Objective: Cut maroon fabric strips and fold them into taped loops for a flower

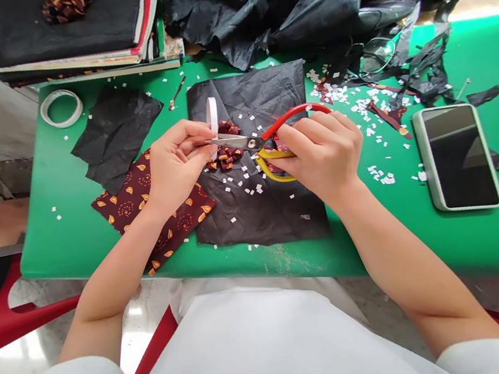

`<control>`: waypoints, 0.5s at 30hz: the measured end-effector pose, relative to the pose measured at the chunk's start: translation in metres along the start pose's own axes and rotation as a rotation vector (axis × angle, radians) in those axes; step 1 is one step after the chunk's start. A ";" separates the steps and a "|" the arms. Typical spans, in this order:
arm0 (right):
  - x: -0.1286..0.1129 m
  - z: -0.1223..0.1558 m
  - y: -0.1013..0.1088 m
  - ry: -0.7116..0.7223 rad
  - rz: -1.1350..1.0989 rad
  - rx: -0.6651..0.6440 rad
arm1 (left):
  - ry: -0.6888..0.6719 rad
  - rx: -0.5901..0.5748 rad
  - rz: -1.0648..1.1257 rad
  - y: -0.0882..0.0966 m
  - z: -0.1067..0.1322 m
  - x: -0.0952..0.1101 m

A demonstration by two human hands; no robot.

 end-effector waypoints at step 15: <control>-0.006 0.001 0.004 0.066 0.024 0.023 | -0.004 0.073 -0.075 0.002 0.004 0.001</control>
Point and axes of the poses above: each hand's wrist, its own z-axis away from the middle knuckle, its own y-axis out of the back of the hand, x = y × z, the point moved 7 cm from there along -z, towards the middle knuckle, and after that the axes turned 12 degrees about y, right-handed, at the moved point
